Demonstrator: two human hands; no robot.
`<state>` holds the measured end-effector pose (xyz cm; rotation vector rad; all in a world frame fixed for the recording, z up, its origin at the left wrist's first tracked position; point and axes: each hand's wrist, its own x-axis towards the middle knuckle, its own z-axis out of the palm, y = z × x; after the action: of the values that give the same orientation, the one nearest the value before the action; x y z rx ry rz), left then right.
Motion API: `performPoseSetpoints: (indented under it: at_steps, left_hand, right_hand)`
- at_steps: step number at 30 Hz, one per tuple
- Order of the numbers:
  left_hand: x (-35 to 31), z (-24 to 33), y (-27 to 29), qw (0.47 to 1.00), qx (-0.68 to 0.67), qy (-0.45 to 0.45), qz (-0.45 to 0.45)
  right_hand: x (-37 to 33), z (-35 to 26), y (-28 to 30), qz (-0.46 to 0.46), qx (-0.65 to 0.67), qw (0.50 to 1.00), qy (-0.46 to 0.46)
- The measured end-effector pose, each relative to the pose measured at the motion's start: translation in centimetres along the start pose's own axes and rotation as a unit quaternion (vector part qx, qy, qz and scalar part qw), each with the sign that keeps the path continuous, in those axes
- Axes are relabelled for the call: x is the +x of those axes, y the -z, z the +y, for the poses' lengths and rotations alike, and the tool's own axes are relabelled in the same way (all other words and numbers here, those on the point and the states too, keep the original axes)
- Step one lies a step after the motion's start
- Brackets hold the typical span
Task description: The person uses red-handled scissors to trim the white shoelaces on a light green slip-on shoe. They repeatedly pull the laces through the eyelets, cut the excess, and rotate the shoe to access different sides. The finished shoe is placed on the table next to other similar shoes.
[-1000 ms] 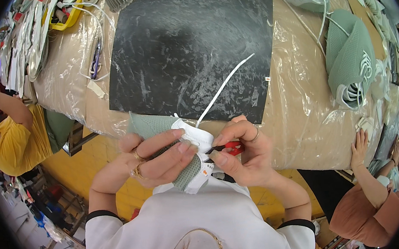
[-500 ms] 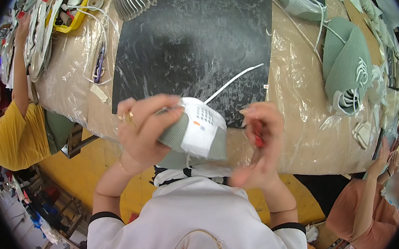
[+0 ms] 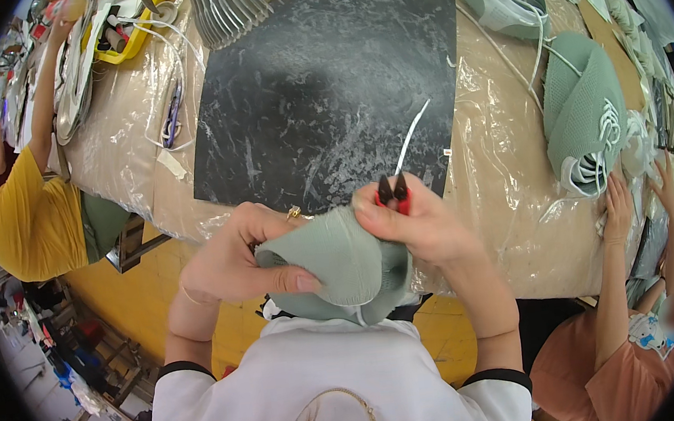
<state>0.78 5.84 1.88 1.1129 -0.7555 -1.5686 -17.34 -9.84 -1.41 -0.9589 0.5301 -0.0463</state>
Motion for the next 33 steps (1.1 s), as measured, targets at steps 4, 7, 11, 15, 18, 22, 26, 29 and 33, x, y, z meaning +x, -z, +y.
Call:
performPoseSetpoints:
  at_steps: [4,7,11,15,18,22,26,29,33]
  left_hand:
    - [-0.2,0.2,0.0,0.996,-0.075,0.042,0.036]
    - [-0.1,0.0,-0.1,0.996,-0.058,0.03,0.06]
    - [0.3,-0.5,0.2,0.995,0.031,-0.002,0.097]
    - [0.4,-0.8,0.2,0.992,-0.002,0.009,0.13]
    - [0.3,-0.8,0.1,0.99,-0.017,0.011,0.137]
    - [0.2,-0.7,0.0,0.991,-0.033,0.027,0.13]
    - [0.1,-0.6,-0.1,0.992,-0.038,0.03,0.12]
    - [0.2,-0.6,-0.2,0.992,-0.042,0.028,0.115]
    - [0.3,-0.7,-0.3,0.992,-0.046,0.023,0.115]
  right_hand:
    - [1.7,0.7,-0.2,-0.054,0.133,0.99,-0.01]
    - [1.7,0.1,-1.2,0.063,-0.06,0.995,0.05]
    - [0.7,-1.5,-2.7,0.239,-0.426,0.819,0.301]
    - [-1.8,-3.4,-3.2,0.168,-0.624,0.686,0.333]
    - [-2.7,-3.4,-3.6,0.111,-0.694,0.635,0.32]
    - [-2.9,-2.9,-3.8,0.111,-0.708,0.631,0.297]
    - [-2.8,-2.9,-3.9,0.119,-0.707,0.631,0.296]
    - [-2.8,-2.9,-3.9,0.121,-0.71,0.627,0.298]
    - [-2.9,-3.0,-3.9,0.121,-0.704,0.635,0.293]
